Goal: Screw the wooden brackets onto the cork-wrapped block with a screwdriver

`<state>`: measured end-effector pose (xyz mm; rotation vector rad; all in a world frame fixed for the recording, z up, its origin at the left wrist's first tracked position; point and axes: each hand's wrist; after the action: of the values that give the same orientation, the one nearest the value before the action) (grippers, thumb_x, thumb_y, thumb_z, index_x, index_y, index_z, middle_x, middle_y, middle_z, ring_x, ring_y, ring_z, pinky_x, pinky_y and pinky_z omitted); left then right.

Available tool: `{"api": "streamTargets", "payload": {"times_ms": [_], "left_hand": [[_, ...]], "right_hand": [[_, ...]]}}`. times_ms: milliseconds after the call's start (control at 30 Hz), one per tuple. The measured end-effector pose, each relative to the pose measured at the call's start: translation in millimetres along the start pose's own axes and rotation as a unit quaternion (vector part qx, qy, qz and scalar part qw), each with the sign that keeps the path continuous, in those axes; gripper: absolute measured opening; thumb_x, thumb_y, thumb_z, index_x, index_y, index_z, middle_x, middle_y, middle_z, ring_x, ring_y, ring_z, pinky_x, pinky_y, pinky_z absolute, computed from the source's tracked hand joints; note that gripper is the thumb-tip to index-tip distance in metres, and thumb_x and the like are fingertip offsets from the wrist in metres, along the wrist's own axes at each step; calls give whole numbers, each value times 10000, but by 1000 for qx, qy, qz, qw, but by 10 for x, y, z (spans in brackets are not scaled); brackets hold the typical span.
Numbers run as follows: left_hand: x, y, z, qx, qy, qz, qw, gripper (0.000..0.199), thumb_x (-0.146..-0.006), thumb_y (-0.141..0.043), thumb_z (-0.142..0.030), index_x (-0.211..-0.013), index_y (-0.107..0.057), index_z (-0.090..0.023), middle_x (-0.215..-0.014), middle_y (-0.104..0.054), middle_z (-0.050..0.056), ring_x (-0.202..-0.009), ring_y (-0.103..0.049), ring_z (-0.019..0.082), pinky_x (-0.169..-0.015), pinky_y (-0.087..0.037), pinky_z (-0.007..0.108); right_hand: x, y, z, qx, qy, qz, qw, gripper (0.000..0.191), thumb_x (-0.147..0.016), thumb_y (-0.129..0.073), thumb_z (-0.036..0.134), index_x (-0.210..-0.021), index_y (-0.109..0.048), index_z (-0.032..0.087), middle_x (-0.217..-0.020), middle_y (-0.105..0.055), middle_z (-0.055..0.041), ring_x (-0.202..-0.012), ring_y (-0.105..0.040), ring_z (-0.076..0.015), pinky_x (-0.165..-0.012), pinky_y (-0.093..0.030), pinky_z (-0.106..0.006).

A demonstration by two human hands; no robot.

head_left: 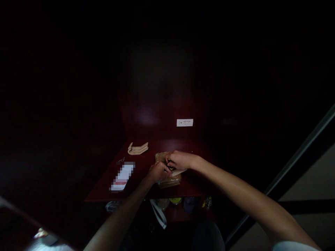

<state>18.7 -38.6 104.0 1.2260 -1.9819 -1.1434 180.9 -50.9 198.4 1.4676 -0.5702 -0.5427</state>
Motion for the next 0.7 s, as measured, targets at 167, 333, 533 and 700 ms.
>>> {"api": "streamTargets", "payload": {"times_ms": [167, 333, 533, 700], "left_hand": [[-2, 2, 2, 4, -12, -2, 1000, 254, -718, -650, -447, -895, -751, -297, -988, -738, 2, -968, -646, 206, -805, -457, 241], [-13, -12, 28, -3, -11, -8, 1000, 225, -717, -654, -431, -870, -754, -300, -941, -746, 2, -919, -656, 198, -797, -454, 243], [-7, -21, 22, 2, -12, -12, 1000, 212, -716, -656, -425, -864, -752, -308, -915, -752, -7, -909, -658, 186, -780, -452, 237], [-10, -34, 23, -2, 8, -13, 1000, 219, -708, -664, -449, -865, -750, -323, -944, -748, -8, -941, -652, 182, -786, -453, 235]], "right_hand": [[-15, -82, -47, 25, -61, -5, 998, 320, -909, -434, 351, -1086, -573, 124, -930, -690, -133, -772, -654, -214, -544, -377, -250], [12, -4, -4, 14, -69, 24, 997, 376, -872, -485, 374, -1163, -528, 140, -981, -687, -132, -796, -658, -216, -539, -388, -243], [18, 80, 29, 32, -59, 31, 997, 281, -825, -514, 221, -1096, -567, 171, -977, -686, -103, -797, -653, -194, -556, -382, -226], [-27, 75, 23, 57, -81, 70, 993, 268, -877, -471, 281, -1038, -614, 122, -932, -692, -154, -781, -659, -224, -554, -386, -251]]}}
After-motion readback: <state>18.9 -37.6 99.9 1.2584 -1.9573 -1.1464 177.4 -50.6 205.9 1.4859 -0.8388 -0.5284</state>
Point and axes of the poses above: each hand's wrist, its own x-axis away from the middle knuckle, its own y-axis out of the back of the hand, z = x × y
